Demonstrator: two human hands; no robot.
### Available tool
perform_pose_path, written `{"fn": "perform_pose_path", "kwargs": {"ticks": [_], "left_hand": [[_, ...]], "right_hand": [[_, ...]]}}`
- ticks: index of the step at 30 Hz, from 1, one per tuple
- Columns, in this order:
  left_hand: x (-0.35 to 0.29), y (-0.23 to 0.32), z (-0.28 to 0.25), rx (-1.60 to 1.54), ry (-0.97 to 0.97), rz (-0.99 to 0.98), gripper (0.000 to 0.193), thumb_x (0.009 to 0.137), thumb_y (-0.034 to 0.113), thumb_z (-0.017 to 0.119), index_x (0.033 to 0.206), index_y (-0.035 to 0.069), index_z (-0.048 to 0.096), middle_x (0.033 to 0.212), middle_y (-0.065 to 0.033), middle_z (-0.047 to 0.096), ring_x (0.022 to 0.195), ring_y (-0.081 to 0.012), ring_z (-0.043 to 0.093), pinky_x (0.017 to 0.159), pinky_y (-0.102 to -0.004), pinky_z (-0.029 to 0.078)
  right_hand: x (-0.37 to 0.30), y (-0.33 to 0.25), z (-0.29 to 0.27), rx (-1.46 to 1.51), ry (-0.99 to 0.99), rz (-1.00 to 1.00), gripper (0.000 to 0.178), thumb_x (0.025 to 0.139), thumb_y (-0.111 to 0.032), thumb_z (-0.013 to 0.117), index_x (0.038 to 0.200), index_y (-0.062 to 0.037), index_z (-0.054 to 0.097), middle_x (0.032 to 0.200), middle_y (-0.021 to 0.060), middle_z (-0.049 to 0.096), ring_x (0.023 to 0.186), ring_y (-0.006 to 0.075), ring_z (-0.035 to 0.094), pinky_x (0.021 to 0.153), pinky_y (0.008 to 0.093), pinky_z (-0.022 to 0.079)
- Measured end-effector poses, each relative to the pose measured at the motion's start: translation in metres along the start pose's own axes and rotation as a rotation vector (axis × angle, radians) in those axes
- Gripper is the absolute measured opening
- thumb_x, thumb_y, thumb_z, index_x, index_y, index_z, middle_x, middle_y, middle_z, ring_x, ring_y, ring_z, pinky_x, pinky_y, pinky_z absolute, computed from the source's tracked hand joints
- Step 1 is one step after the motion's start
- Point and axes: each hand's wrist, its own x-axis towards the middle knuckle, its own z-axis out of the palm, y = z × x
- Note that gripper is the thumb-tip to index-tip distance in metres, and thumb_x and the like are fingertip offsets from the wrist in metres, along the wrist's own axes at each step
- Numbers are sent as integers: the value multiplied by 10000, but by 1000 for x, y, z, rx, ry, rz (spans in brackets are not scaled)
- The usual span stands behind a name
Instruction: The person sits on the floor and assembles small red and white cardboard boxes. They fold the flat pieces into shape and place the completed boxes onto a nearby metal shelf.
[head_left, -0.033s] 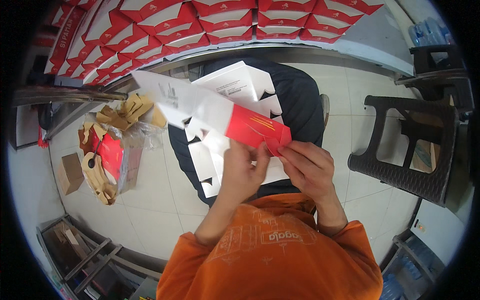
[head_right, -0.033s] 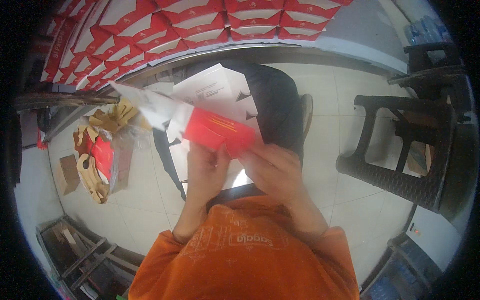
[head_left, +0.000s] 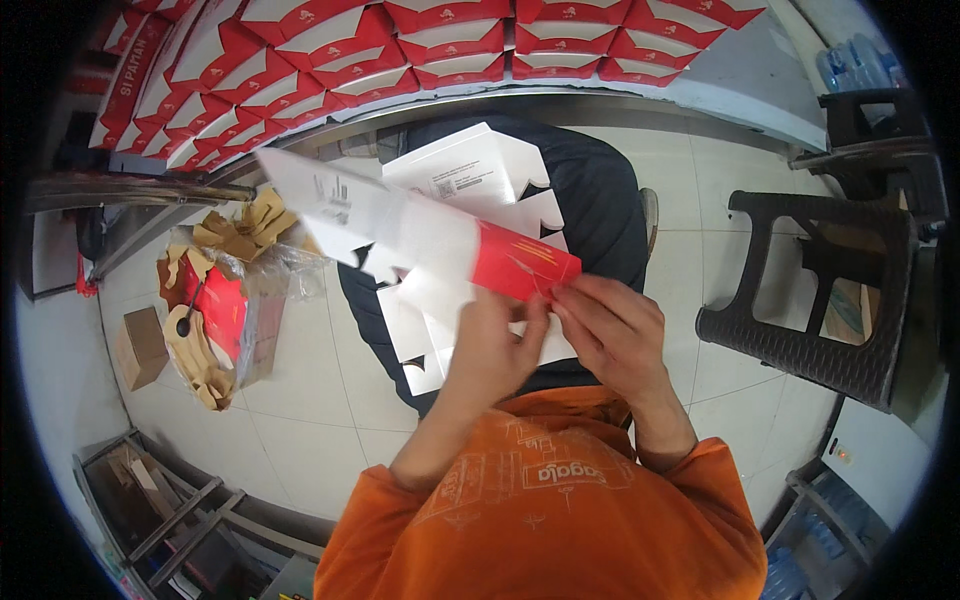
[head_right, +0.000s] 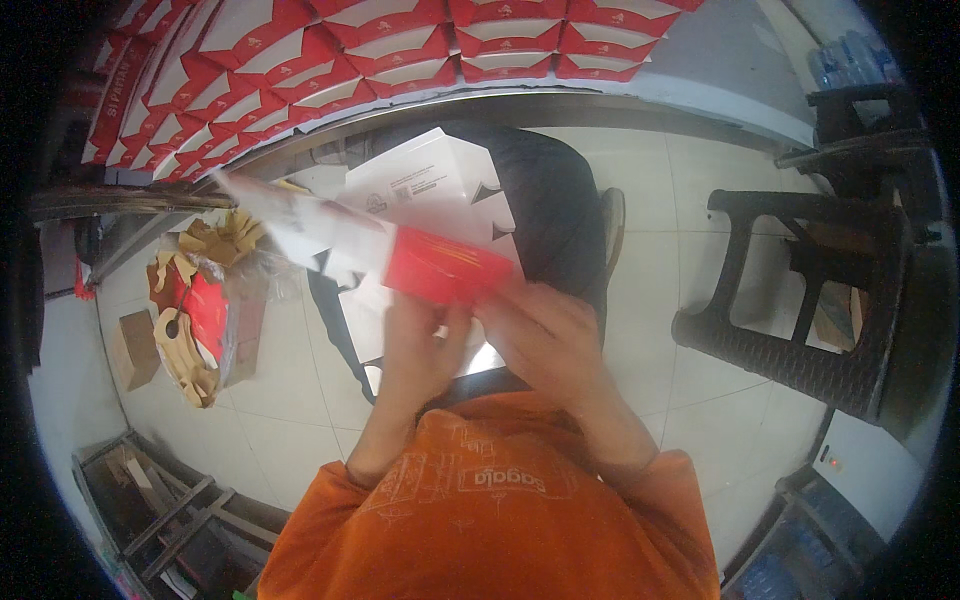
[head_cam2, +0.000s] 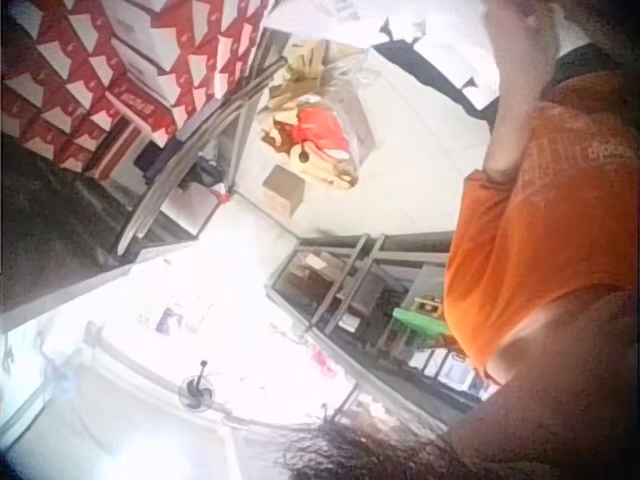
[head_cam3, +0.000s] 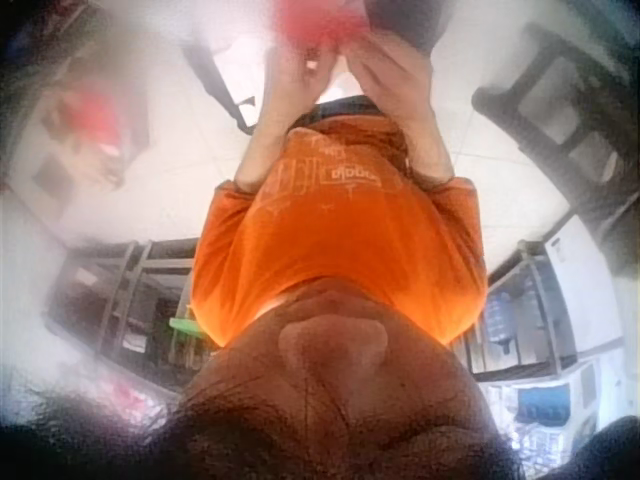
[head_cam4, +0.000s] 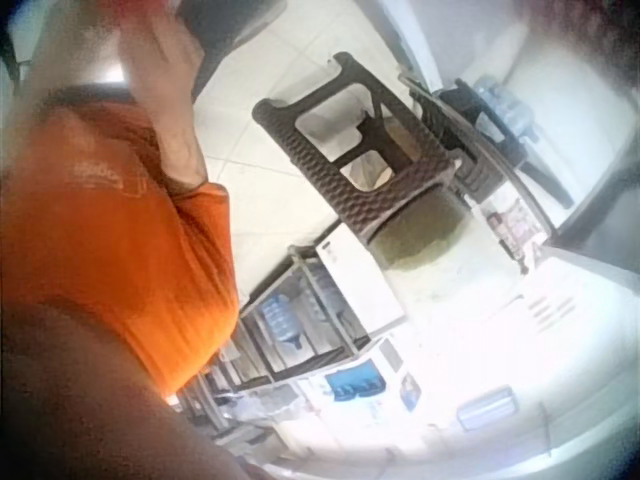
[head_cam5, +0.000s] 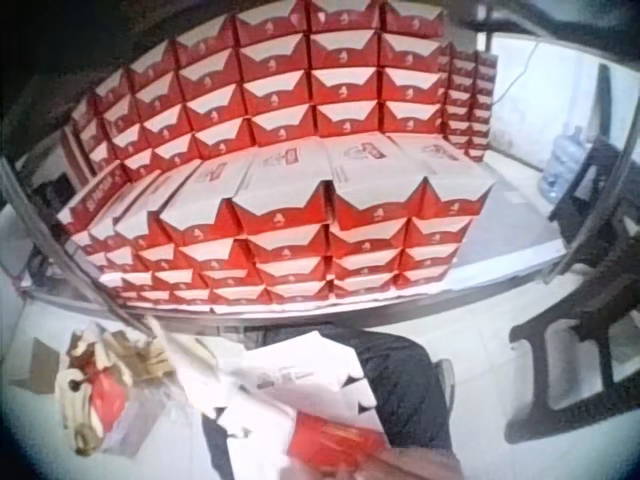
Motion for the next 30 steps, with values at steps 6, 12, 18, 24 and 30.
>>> {"fn": "perform_pose_path", "kwargs": {"ticks": [6, 12, 18, 24, 30], "left_hand": [[-3, 32, -25, 110, -241, 114, 519, 826, 63, 693, 1285, -4, 461, 953, -195, 665, 887, -385, 650, 768, -391, 531], [-21, 45, -67, 41, -234, -122, 120, 846, 109, 672, 832, -9, 650, 657, -142, 576, 557, -223, 545, 553, -316, 456], [-14, 17, -78, -163, -240, -197, 156, 735, 9, 604, 611, -23, 516, 489, -41, 350, 510, -43, 338, 447, -258, 308], [-11, 0, -90, -225, -309, -113, 131, 735, 27, 701, 658, -6, 601, 546, -54, 512, 528, -77, 473, 505, -250, 395], [-23, 2, -160, 31, -552, -17, 416, 660, 115, 874, 1014, -3, 691, 889, -150, 717, 804, -298, 703, 713, -338, 538]], "right_hand": [[-3, 9, 0, 582, -91, 496, 286, 833, -65, 682, 1087, -39, 553, 919, 64, 566, 683, 112, 538, 596, 259, 478], [32, -8, -4, 679, 87, 440, 336, 832, -113, 696, 1142, -55, 582, 887, 68, 652, 600, 98, 542, 557, 255, 450], [39, -16, -7, 329, -436, 435, 287, 719, -117, 838, 966, -45, 711, 719, 32, 615, 551, 67, 458, 503, 218, 388], [38, -20, -5, 278, -660, 163, 776, 553, -297, 917, 1252, -120, 632, 1008, 58, 613, 930, 255, 478, 803, 383, 424], [51, 21, -49, -170, -471, 164, 895, 493, -328, 935, 1301, -124, 610, 1363, 128, 523, 1253, 336, 449, 1098, 498, 263]]}}
